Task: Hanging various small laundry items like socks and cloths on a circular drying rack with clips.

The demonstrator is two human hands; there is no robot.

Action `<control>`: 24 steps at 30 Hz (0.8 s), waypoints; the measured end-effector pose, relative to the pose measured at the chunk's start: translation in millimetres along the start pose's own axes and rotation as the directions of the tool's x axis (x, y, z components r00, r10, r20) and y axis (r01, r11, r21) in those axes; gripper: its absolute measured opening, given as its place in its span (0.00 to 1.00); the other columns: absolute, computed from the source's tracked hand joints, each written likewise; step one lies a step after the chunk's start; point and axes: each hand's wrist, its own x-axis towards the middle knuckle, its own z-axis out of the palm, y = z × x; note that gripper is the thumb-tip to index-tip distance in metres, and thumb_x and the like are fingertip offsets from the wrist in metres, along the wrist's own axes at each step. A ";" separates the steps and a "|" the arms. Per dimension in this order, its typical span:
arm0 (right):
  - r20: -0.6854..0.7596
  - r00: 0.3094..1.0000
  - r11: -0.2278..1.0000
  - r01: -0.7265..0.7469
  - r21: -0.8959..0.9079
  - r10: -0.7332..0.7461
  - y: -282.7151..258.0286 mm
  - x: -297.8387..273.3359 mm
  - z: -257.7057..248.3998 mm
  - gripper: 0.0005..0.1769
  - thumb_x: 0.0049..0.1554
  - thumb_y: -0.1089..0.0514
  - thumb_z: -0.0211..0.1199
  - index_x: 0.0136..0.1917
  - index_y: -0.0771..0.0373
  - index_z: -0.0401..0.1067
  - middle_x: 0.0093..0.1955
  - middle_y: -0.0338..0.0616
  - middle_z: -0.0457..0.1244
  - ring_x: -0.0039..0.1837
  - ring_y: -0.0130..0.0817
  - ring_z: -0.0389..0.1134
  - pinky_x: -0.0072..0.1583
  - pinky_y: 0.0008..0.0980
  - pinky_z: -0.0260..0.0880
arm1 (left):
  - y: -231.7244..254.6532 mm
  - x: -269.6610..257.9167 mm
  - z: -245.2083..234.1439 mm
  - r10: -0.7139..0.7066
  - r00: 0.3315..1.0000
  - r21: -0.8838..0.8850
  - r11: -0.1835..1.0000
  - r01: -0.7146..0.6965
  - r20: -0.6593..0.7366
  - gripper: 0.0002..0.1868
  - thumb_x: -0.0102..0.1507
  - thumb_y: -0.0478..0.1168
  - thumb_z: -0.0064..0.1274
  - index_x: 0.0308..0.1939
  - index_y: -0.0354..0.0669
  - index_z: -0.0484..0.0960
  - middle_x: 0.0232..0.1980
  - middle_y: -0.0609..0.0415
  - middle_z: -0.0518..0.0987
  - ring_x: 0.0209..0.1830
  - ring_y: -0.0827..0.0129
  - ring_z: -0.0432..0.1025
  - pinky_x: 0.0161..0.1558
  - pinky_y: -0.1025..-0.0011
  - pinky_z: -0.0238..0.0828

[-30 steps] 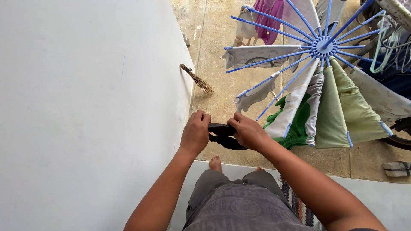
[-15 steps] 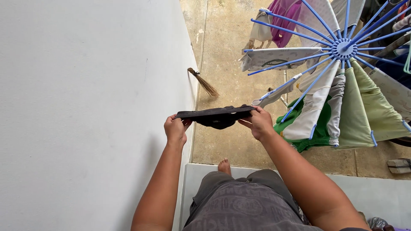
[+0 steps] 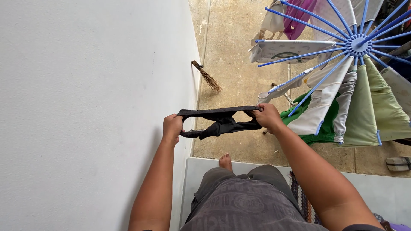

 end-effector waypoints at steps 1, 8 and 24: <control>0.001 1.000 1.000 -0.001 0.000 0.001 11.5 2.8 13.6 0.02 0.57 0.54 0.72 0.42 0.51 0.84 0.30 0.41 0.67 0.36 0.36 0.71 0.38 0.38 0.77 | -14.5 4.0 3.8 -0.002 1.000 0.001 1.000 0.002 0.000 0.14 0.63 0.38 0.50 0.22 0.45 0.81 0.15 0.52 0.69 0.13 0.68 0.71 0.18 0.76 0.66; 0.124 0.936 0.610 -0.311 0.729 0.330 52.6 -21.9 46.1 0.19 0.71 0.58 0.56 0.72 0.67 0.65 0.55 0.58 0.65 0.59 0.52 0.74 0.64 0.74 0.72 | -55.6 4.0 28.8 -0.448 0.894 -0.573 0.736 0.360 -0.013 0.12 0.69 0.29 0.47 0.55 0.24 0.77 0.43 0.35 0.80 0.41 0.50 0.83 0.37 0.63 0.85; -0.308 0.541 0.621 0.713 -0.324 -0.783 -126.2 -141.6 -74.3 0.28 0.57 0.79 0.68 0.68 0.62 0.81 0.52 0.50 0.57 0.49 0.55 0.70 0.45 0.47 0.78 | 133.3 -148.6 -13.3 0.882 0.415 0.464 0.471 -0.751 -0.224 0.22 0.57 0.18 0.41 0.46 0.40 0.82 0.47 0.52 0.69 0.45 0.54 0.75 0.41 0.62 0.84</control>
